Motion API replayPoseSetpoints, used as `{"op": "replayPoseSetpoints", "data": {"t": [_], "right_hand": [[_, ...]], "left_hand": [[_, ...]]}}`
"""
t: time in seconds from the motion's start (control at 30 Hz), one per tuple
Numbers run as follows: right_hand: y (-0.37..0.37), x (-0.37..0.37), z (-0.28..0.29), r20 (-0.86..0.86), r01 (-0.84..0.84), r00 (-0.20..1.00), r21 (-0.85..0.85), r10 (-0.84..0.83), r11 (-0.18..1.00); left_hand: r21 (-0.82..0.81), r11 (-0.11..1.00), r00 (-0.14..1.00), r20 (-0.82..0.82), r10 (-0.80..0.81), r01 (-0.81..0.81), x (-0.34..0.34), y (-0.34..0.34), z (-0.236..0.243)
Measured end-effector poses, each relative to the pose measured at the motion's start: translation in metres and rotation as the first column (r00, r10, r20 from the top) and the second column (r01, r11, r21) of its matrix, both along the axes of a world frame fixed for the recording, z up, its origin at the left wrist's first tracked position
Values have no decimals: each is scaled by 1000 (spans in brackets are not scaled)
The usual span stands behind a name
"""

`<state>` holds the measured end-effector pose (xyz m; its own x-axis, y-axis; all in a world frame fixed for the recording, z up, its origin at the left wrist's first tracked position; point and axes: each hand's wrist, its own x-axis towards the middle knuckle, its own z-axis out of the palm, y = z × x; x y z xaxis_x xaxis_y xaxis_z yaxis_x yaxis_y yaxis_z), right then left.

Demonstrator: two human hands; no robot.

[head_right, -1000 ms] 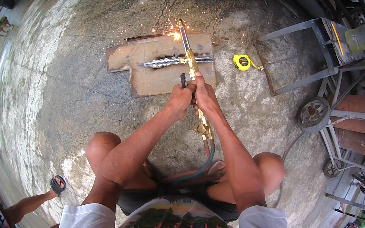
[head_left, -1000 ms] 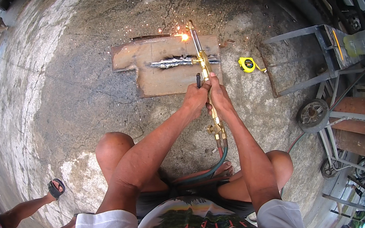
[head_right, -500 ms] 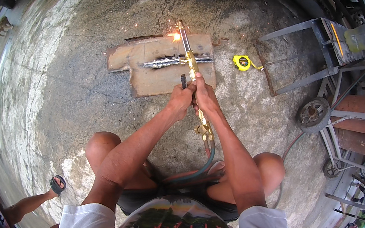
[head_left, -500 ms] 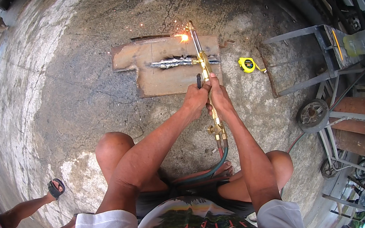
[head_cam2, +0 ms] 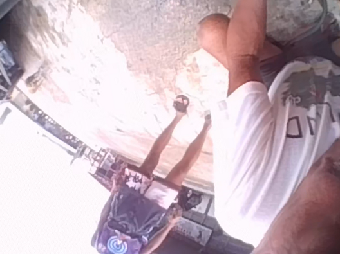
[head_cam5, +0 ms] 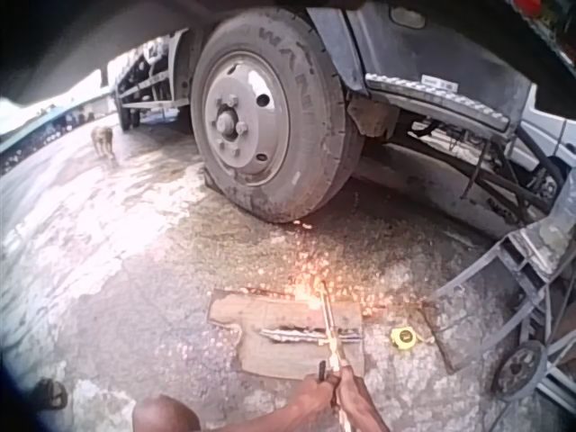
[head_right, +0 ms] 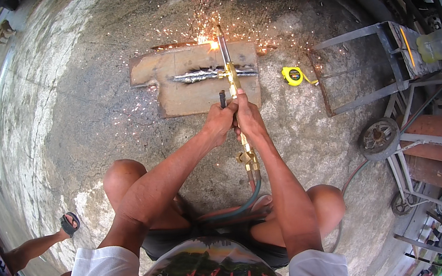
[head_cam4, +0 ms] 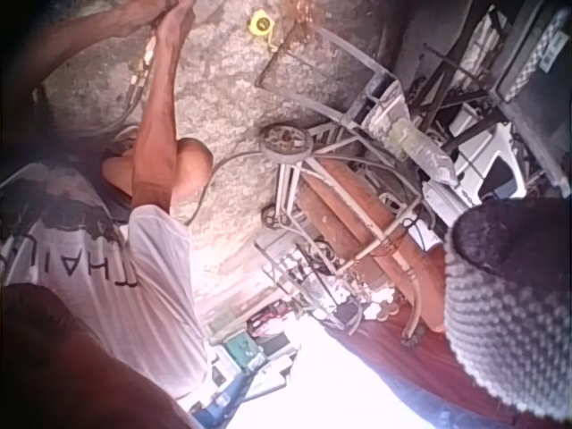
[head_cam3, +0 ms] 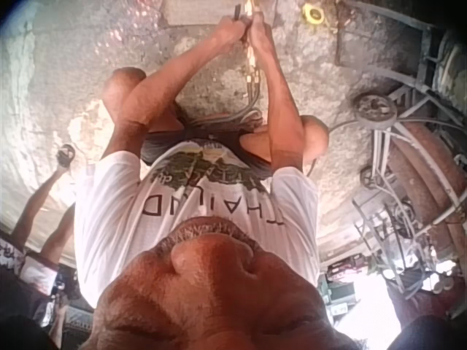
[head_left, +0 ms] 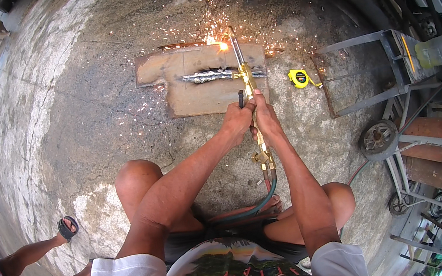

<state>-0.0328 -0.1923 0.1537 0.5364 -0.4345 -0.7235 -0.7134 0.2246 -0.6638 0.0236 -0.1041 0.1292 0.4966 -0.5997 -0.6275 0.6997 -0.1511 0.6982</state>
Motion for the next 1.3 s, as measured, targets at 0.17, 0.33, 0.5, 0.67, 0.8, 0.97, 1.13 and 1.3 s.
{"op": "replayPoseSetpoints", "data": {"t": [0.17,0.33,0.5,0.67,0.8,0.97,1.13,1.3], "right_hand": [[0,-1,-1,11,-4,1000,-25,5,1000],[-1,-1,-2,10,-11,1000,-27,11,1000],[0,-2,0,8,-20,1000,-10,20,1000],[1,-2,4,5,-18,1000,-21,18,1000],[1,-2,3,0,-15,1000,-15,15,1000],[1,-3,4,-2,-24,1000,-10,24,1000],[2,-3,6,-7,-16,1000,-19,16,1000],[2,-5,5,-6,-17,1000,-20,16,1000]], "left_hand": [[1,1000,1000,-1,18,-18,-1,0,1],[3,1000,1000,3,14,-14,-1,0,-3],[7,1000,1000,-2,10,-10,-2,0,-2],[2,1000,1000,2,16,-16,-2,0,-2],[9,1000,1000,1,13,-13,-3,0,-1],[2,1000,1000,18,14,-14,-4,0,-3],[12,1000,1000,10,1,-1,-4,0,-2],[16,1000,1000,15,-16,16,-4,1,-5]]}}
